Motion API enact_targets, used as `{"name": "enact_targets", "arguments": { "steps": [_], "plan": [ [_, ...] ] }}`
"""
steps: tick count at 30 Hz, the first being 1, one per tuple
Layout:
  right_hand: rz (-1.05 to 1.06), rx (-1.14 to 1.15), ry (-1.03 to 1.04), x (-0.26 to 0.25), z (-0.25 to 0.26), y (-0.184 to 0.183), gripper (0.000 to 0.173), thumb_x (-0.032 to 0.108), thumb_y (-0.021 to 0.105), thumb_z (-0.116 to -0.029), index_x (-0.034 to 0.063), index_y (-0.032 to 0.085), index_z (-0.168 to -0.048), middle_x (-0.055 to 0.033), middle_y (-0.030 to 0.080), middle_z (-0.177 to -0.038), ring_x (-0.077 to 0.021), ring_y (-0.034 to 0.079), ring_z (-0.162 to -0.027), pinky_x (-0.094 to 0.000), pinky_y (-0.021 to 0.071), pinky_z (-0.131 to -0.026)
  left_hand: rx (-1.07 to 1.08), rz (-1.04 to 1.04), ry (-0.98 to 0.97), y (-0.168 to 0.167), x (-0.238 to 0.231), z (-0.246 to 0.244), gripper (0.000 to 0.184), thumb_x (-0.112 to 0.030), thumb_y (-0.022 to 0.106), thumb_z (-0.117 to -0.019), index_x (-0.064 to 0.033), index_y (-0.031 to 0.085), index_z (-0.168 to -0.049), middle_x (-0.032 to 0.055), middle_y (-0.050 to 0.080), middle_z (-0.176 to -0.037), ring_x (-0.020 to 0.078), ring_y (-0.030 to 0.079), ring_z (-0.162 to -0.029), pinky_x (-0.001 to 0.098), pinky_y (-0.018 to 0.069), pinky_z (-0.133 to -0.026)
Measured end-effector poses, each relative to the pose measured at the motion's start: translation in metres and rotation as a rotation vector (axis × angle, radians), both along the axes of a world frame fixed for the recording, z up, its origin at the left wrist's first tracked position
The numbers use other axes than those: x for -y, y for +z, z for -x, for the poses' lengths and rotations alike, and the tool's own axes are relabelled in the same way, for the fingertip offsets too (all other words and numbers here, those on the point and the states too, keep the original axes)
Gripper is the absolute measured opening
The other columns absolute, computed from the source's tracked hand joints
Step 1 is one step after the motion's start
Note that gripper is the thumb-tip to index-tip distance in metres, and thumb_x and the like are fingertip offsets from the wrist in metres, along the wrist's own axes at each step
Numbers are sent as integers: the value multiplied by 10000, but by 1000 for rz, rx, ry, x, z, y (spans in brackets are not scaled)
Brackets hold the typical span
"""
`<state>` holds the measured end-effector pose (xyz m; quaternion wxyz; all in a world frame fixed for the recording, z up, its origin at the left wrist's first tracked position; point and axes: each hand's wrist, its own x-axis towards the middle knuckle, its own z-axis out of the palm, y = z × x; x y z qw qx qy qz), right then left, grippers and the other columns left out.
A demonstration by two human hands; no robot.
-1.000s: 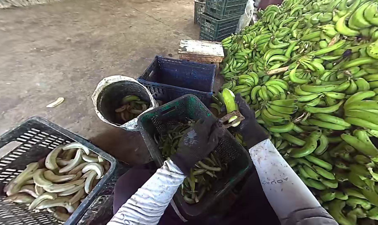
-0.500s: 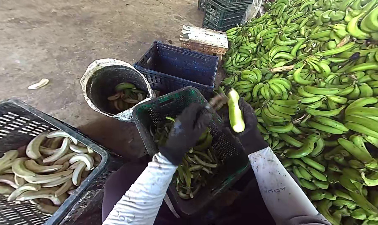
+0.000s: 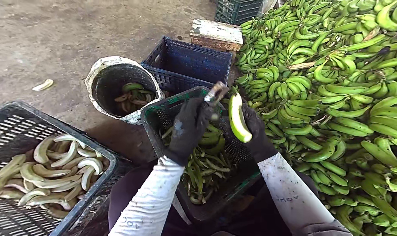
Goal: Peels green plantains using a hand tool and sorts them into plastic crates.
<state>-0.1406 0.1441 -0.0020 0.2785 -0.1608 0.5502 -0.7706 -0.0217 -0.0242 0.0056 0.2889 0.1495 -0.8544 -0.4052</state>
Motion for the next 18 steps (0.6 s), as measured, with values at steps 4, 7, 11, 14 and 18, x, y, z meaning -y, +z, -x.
{"name": "enact_targets", "arguments": {
  "steps": [4,7,11,14,18],
  "plan": [
    [126,-181,-358,10,15,-2,495,298,503,-1044,161,366,-1500,-44,611,-1213,-120,644,-1002,-321,578,-846,-56,78,-121,-13,-51,-11,449,-391,569,-1018,-57,636,-1310,125,671,-1015,213,666,-813,414,587,-713],
    [169,-200,-448,15,19,3,559,314,470,-1063,171,263,-1562,-95,566,-1289,-182,637,-1044,-395,580,-859,-48,131,-104,-18,-63,-9,495,-438,588,-998,-60,645,-1312,129,664,-1010,244,662,-847,430,578,-740],
    [123,-53,36,5,3,4,271,274,431,-1060,149,558,-1264,11,684,-946,-72,666,-774,-261,592,-666,28,82,-126,-15,-23,1,430,-331,579,-1043,-36,599,-1356,185,664,-1167,308,668,-1020,505,556,-896],
    [-38,56,490,-15,-5,9,368,341,485,-1056,182,577,-1375,-60,695,-984,-121,682,-724,-286,605,-592,76,2,-48,-17,8,2,385,-332,554,-1060,-60,597,-1329,167,656,-1120,279,664,-942,498,556,-828],
    [-110,75,397,-10,-1,8,424,311,441,-1047,286,455,-1470,-76,697,-1014,-158,695,-722,-305,600,-569,89,-32,-17,-19,12,3,413,-385,514,-1061,-81,604,-1325,131,668,-1110,237,663,-961,476,553,-850]
  ]
}}
